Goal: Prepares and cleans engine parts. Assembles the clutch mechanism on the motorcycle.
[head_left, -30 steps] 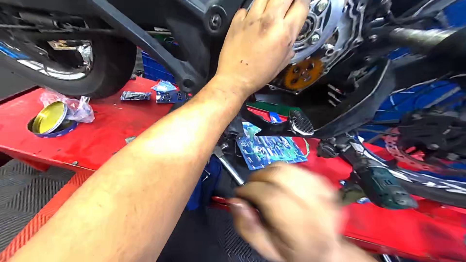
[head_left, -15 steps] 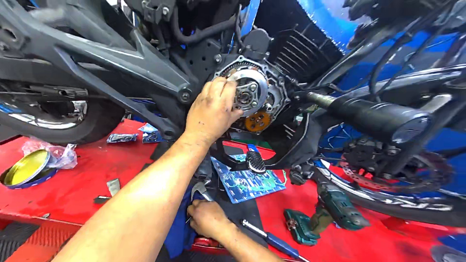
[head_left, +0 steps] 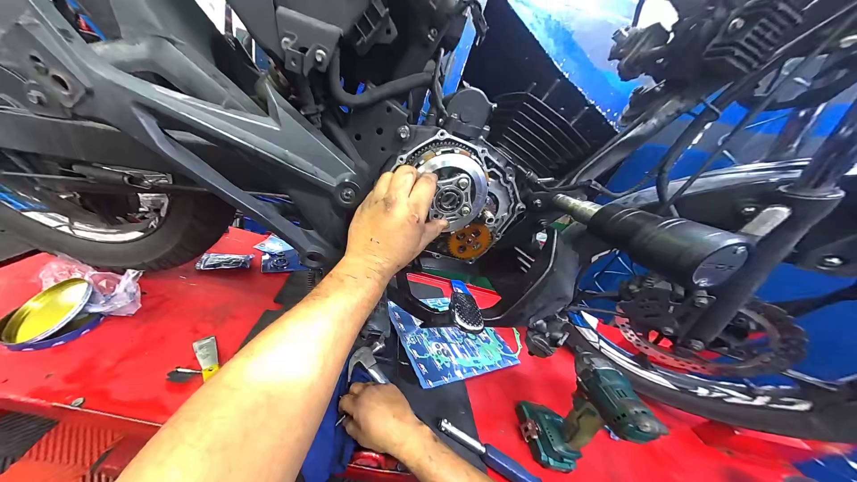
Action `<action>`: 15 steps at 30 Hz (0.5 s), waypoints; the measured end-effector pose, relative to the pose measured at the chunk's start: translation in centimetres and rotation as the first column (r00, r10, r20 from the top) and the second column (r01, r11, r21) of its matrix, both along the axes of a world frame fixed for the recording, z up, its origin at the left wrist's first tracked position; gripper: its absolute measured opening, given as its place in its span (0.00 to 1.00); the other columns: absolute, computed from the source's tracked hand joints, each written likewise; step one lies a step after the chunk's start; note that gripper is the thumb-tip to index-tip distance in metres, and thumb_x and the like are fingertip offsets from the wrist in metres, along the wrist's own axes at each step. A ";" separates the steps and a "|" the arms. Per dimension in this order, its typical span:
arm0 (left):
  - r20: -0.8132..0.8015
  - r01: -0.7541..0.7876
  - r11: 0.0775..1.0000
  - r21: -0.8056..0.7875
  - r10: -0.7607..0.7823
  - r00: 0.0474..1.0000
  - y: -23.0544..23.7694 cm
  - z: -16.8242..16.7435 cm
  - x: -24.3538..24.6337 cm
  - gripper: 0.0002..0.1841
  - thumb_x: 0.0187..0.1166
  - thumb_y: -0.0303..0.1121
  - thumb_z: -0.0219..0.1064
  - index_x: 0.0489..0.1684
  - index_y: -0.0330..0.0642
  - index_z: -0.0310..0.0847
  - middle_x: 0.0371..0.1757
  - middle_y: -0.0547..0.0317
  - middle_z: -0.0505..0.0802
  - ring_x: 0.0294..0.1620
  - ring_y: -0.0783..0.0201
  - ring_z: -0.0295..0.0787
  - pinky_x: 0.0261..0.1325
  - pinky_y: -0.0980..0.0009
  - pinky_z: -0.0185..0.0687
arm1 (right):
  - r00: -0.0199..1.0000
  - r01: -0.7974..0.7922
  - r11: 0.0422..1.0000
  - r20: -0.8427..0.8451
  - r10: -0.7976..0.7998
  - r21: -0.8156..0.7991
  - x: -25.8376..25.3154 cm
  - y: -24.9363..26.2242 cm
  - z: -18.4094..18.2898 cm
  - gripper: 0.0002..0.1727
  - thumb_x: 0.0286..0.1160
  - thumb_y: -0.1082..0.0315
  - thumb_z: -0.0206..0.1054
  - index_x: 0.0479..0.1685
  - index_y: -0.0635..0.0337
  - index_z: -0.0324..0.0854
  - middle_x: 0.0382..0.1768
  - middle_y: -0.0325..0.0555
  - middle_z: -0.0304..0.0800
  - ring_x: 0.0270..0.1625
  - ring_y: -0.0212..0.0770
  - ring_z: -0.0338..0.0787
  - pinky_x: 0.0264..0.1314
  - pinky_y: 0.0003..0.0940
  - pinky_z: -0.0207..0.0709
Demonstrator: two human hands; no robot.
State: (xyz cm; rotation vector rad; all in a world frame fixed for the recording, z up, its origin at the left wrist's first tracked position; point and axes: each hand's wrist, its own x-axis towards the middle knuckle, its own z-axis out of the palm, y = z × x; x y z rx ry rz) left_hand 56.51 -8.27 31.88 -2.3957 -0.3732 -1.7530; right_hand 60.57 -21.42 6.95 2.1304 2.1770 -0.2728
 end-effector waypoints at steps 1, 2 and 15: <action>0.004 -0.003 1.000 0.004 0.003 1.000 0.0 0.0 0.0 0.30 0.70 0.54 0.77 0.65 0.43 0.85 0.59 0.48 0.90 0.62 0.49 0.87 0.63 0.59 0.85 | 1.000 0.003 1.000 -0.024 -0.003 0.014 0.1 -0.2 0.3 0.16 0.81 0.53 0.60 0.55 0.48 0.87 0.55 0.47 0.90 0.60 0.53 0.90 0.54 0.61 0.84; 0.009 -0.005 1.000 0.006 0.005 1.000 0.0 0.0 0.1 0.30 0.70 0.54 0.77 0.65 0.43 0.85 0.59 0.48 0.90 0.62 0.49 0.87 0.63 0.59 0.85 | 0.998 0.007 0.998 -0.062 -0.004 0.055 0.1 -0.7 0.7 0.16 0.80 0.52 0.61 0.54 0.48 0.87 0.53 0.46 0.91 0.58 0.51 0.91 0.53 0.60 0.85; 0.005 0.055 0.996 -0.065 -0.055 0.999 -0.1 0.2 -0.3 0.29 0.67 0.49 0.81 0.64 0.42 0.86 0.60 0.49 0.91 0.65 0.50 0.87 0.67 0.59 0.84 | 0.998 -0.059 0.207 0.061 -0.003 0.977 0.4 -4.8 25.5 0.03 0.68 0.68 0.74 0.34 0.55 0.91 0.32 0.37 0.91 0.33 0.31 0.88 0.34 0.30 0.85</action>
